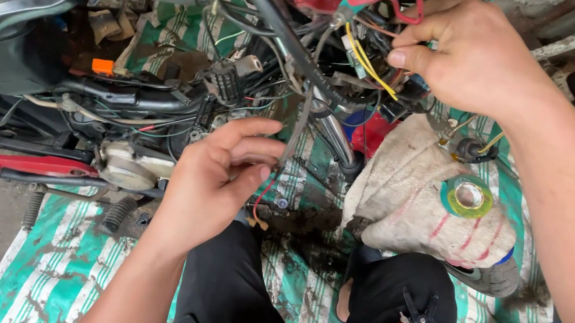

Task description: Repairing and taping electrical wiring on a motorcycle

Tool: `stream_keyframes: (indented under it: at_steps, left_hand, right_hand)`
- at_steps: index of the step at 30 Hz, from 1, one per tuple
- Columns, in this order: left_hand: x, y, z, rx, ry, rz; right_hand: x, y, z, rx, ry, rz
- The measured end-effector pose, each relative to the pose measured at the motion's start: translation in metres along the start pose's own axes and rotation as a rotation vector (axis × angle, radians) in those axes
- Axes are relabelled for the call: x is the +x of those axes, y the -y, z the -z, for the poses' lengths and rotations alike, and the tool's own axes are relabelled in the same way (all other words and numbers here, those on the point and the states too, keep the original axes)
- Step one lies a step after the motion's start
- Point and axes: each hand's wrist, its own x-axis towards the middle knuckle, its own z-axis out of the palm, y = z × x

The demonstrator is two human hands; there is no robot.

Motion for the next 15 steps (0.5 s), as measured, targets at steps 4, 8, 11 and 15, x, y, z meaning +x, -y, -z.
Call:
stream_keyframes:
  at_steps: [4, 8, 11, 15]
  left_hand:
    - [0.001, -0.003, -0.003, 0.023, -0.008, 0.028]
    - [0.004, -0.011, -0.007, 0.176, -0.013, 0.026]
    - [0.007, -0.01, -0.013, 0.214, -0.002, -0.032]
    - [0.012, -0.012, -0.022, 0.242, -0.011, -0.026]
  right_hand:
    - [0.0, 0.002, 0.0, -0.021, 0.034, -0.045]
    - [-0.003, -0.007, -0.008, -0.061, -0.02, 0.069]
    - [-0.012, 0.019, 0.001, -0.017, -0.071, 0.042]
    - [-0.056, 0.074, 0.001, -0.024, -0.499, 0.159]
